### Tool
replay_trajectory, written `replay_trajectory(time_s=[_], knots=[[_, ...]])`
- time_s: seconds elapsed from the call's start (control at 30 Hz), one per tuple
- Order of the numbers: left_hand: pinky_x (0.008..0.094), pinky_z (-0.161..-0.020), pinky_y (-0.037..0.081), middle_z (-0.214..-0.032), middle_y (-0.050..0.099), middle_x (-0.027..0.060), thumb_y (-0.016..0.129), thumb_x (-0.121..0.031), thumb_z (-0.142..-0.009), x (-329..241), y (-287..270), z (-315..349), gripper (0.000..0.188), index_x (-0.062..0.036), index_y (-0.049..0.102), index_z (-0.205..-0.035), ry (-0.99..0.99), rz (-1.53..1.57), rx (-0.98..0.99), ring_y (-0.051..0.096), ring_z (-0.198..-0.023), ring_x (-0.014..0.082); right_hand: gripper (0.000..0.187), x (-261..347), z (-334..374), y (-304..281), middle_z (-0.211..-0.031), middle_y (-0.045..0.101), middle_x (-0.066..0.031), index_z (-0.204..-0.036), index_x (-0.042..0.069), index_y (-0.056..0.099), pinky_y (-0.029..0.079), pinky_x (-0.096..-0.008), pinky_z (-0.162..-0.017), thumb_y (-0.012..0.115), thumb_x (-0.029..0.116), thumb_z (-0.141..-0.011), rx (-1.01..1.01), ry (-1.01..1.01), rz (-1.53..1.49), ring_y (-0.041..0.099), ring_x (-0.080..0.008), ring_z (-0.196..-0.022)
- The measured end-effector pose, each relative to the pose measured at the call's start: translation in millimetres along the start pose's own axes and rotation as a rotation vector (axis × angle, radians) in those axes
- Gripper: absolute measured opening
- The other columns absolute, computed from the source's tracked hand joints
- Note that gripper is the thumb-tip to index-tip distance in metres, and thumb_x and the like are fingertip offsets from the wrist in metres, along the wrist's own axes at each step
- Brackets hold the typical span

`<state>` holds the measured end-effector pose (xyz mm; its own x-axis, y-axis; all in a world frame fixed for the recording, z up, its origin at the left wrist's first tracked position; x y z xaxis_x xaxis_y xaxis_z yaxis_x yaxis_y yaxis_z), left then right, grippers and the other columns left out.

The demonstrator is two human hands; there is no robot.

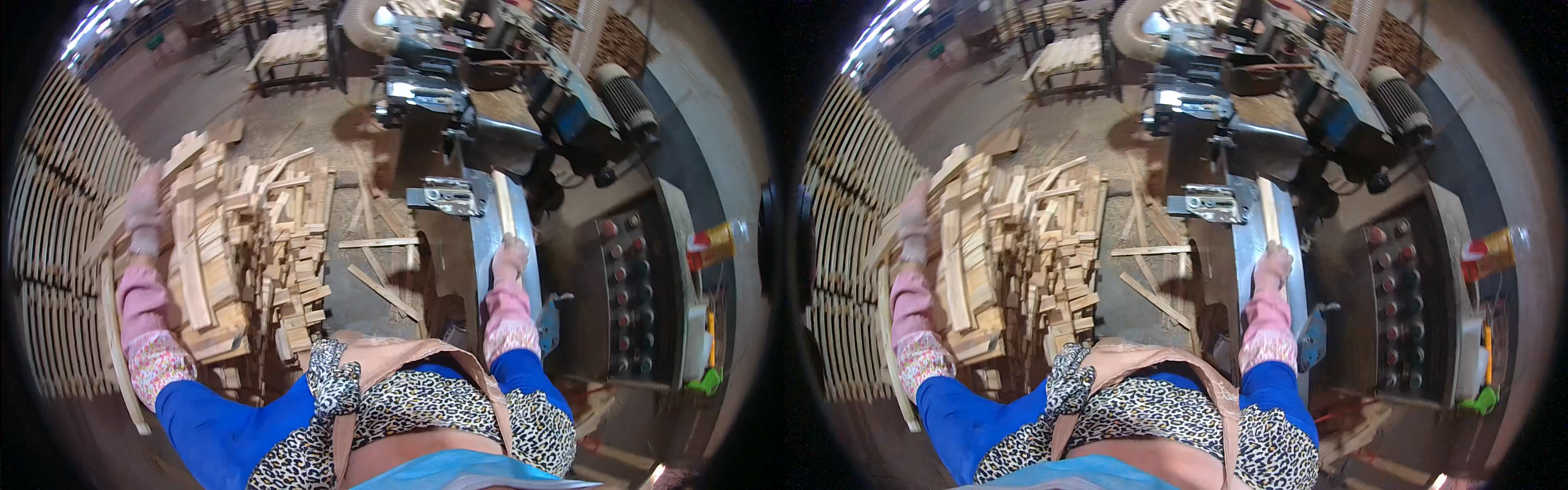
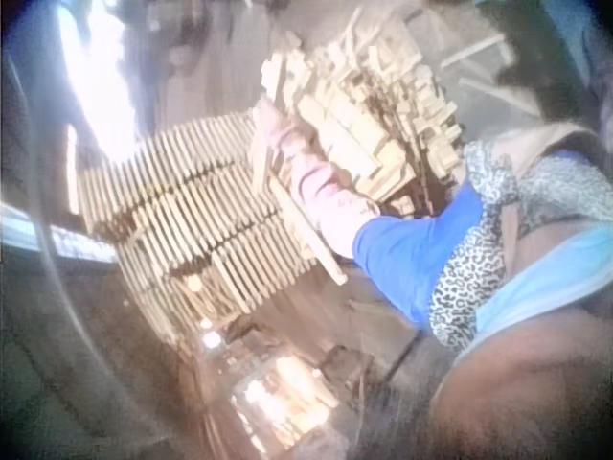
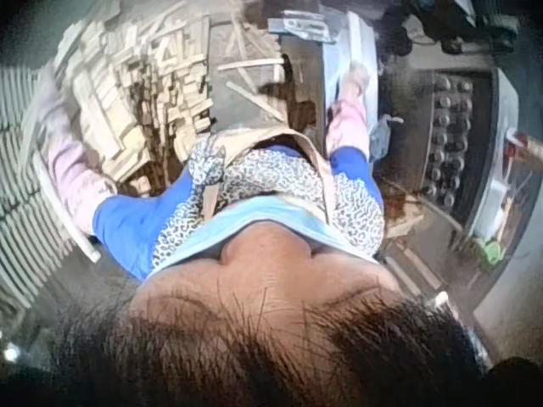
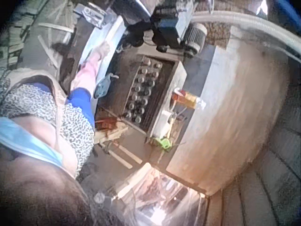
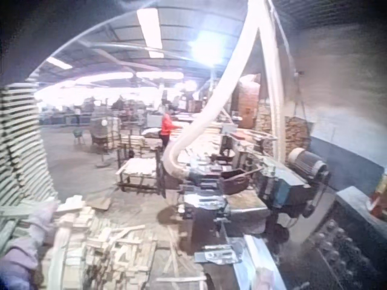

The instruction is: The person processes wooden slats through a woodworking machine. They pick up individual slats from a large stack, feed them into the machine one by one, and place the finished pieces onto a growing pile on a pallet.

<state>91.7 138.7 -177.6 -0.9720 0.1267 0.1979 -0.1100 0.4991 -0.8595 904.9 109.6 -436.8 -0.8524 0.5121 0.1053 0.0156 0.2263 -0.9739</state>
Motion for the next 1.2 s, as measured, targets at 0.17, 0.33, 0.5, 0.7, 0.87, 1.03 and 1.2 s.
replay_trajectory(time_s=[0.17,0.33,0.5,0.7,0.87,1.03,1.2], knots=[[0.0399,-0.101,0.055,-0.117,0.07,0.0157,0.058,-0.012,-0.095,-165.5,-55.5,-59.1,0.024,-0.0027,0.067,-0.116,0.383,-0.001,-0.105,0.066,-0.116,0.0297,0.057,238.6,-14.1,-91.5,-0.146,0.059,-0.0149,-0.148,0.011,0.055,0.045,-0.0346,-0.108,0.067,0.025,-0.094,0.603,-0.48,-1.329,0.06,-0.0228,-0.128],[0.0434,-0.103,0.054,-0.122,0.067,0.014,0.06,-0.017,-0.092,-298.6,-60.5,-66.1,0.039,-0.0061,0.058,-0.13,0.781,0.02,-0.089,0.064,-0.119,0.0263,0.071,352.8,81.9,-181.1,-0.134,0.065,-0.0097,-0.148,0.003,0.049,0.046,-0.0369,-0.107,0.08,0.018,-0.086,1.202,-0.939,-1.234,0.061,-0.0203,-0.118],[0.0458,-0.113,0.043,-0.137,0.061,0.0179,0.064,-0.004,-0.078,-212.1,-57.0,-99.8,0.061,-0.0068,0.058,-0.139,0.536,0.378,-0.103,0.056,-0.131,0.0357,0.069,233.2,83.1,-117.2,-0.137,0.063,-0.008,-0.15,-0.002,0.047,0.044,-0.0329,-0.108,0.076,0.017,-0.09,0.856,-0.429,-1.506,0.059,-0.019,-0.125],[0.0443,-0.107,0.046,-0.131,0.064,0.0208,0.073,-0.022,-0.081,60.4,36.6,-14.6,0.061,-0.0075,0.059,-0.138,-0.273,-0.065,0.121,0.058,-0.126,0.0356,0.054,-59.0,163.2,-76.6,-0.103,0.066,-0.0161,-0.135,0.017,0.065,0.052,-0.048,-0.089,0.076,0.019,-0.082,-0.142,-0.243,-0.223,0.064,-0.0379,-0.096],[0.0446,-0.101,0.047,-0.121,0.066,0.0191,0.069,-0.017,-0.083,61.8,45.8,9.6,0.056,-0.0077,0.058,-0.138,-0.397,-0.136,0.272,0.06,-0.118,0.0364,0.04,-110.3,165.5,-32.1,-0.103,0.066,-0.014,-0.124,0.017,0.066,0.052,-0.0512,-0.08,0.075,0.02,-0.085,-0.114,-0.087,-0.007,0.064,-0.0371,-0.093],[0.0457,-0.091,0.049,-0.103,0.066,0.0148,0.064,-0.011,-0.085,-4.3,-4.0,-45.0,0.046,-0.011,0.062,-0.131,-0.132,-0.212,0.265,0.062,-0.101,0.0361,0.033,30.8,-15.4,-10.9,-0.119,0.069,-0.0231,-0.12,0.013,0.072,0.052,-0.0458,-0.099,0.065,0.029,-0.092,0.267,0.122,-0.149,0.066,-0.04,-0.11],[0.0429,-0.091,0.052,-0.097,0.067,0.0103,0.057,-0.012,-0.091,-204.5,-41.3,-85.6,0.021,-0.0096,0.066,-0.11,0.397,0.006,0.031,0.065,-0.096,0.0281,0.071,283.0,24.9,-120.1,-0.145,0.06,-0.0125,-0.15,0.003,0.048,0.042,-0.0344,-0.113,0.076,0.032,-0.092,0.803,-0.591,-1.414,0.056,-0.023,-0.132]])
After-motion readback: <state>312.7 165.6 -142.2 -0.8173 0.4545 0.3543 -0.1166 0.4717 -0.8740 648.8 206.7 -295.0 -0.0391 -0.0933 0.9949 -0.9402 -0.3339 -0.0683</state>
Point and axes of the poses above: each hand's wrist, its own z-axis away from the middle knuckle, its own y-axis out of the palm, x = y × z, the point moved 3 cm from there along -z, towards the middle knuckle
